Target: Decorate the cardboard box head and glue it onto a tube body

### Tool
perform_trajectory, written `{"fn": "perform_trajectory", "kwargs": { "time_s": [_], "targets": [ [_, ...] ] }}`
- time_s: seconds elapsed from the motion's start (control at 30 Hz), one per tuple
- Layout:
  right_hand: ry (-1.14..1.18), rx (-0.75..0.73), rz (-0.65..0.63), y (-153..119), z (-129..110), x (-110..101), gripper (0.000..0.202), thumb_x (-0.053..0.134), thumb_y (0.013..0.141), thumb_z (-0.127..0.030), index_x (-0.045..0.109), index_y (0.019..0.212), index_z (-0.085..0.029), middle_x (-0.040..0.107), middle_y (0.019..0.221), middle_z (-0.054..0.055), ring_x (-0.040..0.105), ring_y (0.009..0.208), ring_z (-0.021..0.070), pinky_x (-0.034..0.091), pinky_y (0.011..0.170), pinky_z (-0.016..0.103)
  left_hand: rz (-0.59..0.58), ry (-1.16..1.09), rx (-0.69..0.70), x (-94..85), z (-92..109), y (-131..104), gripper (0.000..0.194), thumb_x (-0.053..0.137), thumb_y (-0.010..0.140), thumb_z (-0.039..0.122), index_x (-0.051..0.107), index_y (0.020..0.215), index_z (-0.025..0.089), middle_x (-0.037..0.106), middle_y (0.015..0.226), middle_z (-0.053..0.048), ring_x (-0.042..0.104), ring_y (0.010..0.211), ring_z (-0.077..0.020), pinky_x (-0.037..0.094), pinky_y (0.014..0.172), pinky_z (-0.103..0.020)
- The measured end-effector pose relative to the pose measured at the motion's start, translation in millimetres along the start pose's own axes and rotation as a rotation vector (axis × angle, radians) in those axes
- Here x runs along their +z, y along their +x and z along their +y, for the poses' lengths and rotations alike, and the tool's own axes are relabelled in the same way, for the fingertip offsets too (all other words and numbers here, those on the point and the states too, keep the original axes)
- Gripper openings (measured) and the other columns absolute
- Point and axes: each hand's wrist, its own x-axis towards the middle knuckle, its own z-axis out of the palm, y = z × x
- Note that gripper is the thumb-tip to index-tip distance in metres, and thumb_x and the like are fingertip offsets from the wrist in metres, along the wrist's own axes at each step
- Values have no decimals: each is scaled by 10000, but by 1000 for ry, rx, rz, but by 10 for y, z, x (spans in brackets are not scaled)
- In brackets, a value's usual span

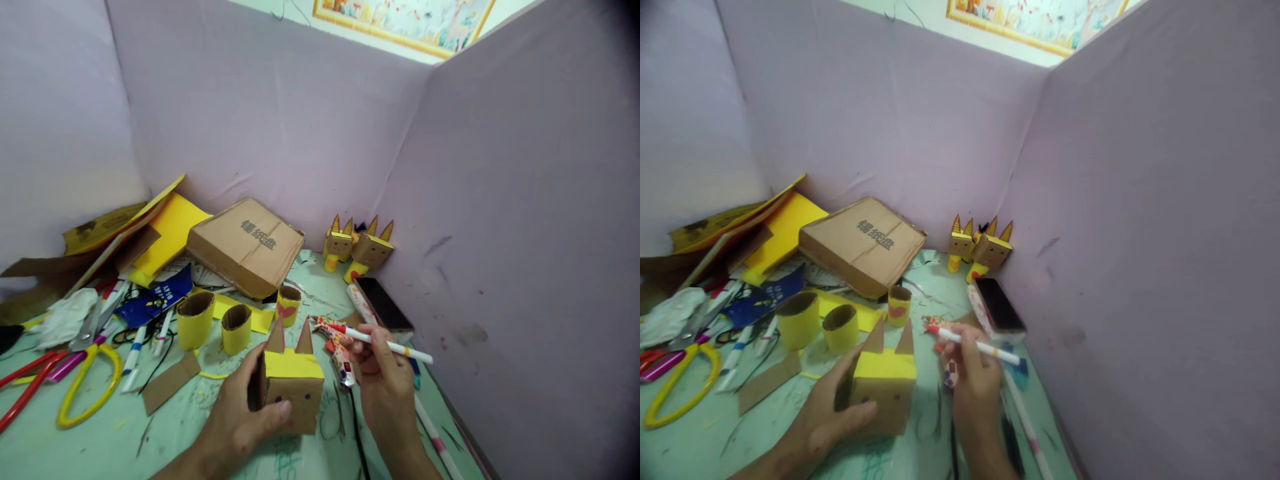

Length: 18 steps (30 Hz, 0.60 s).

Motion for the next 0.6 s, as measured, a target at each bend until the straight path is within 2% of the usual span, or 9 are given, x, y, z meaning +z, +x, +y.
{"fn": "perform_trajectory", "kwargs": {
  "time_s": [0.2, 0.3, 0.4, 0.47, 0.53, 0.6],
  "targets": [
    [-157, -56, -119, -50, 6, 214, 248, 688, 846, -437, 661, 900, -196, 651, 681, -17, 597, 658, 149, 469, 684, 283, -88, -47, 32, 32, 51, -9, 797, 734, 677, 456, 451, 1364, 167, 607, 1342, -118, 551, 1230, -361, 469, 1002, -434],
    [-303, -190, -131, -100, 33, 309, 220, 622, 896, -423, 660, 878, -206, 635, 667, -24, 596, 675, 161, 454, 721, 306, -102, -44, 45, 34, 73, -8, 787, 733, 690, 423, 440, 1371, 157, 603, 1342, -122, 555, 1222, -351, 453, 1019, -429],
    [-499, -375, -109, -161, 106, 292, 200, 589, 913, -378, 676, 824, -222, 650, 698, -16, 613, 736, 182, 442, 795, 342, -114, -31, 61, 26, 79, -8, 738, 735, 688, 352, 462, 1346, 161, 618, 1321, -112, 576, 1189, -327, 446, 1021, -410],
    [-599, -474, -160, -193, 149, 245, 205, 573, 920, -331, 676, 774, -230, 672, 738, -14, 628, 767, 188, 406, 911, 389, -120, -8, 73, 23, 79, -10, 717, 737, 674, 315, 480, 1326, 165, 629, 1301, -106, 595, 1153, -316, 454, 1006, -405],
    [-649, -530, -203, -208, 176, 201, 201, 555, 929, -286, 674, 774, -241, 687, 764, -18, 642, 805, 193, 344, 1009, 432, -123, 20, 82, 23, 81, -14, 696, 740, 668, 307, 495, 1305, 171, 637, 1283, -100, 603, 1127, -308, 455, 999, -402],
    [-681, -567, -207, -205, 193, 171, 161, 555, 927, -259, 681, 827, -253, 697, 796, -15, 647, 858, 205, 319, 1043, 459, -127, 39, 86, 27, 86, -14, 675, 738, 673, 330, 505, 1288, 174, 645, 1263, -95, 604, 1117, -307, 452, 1000, -401]
  ]
}}
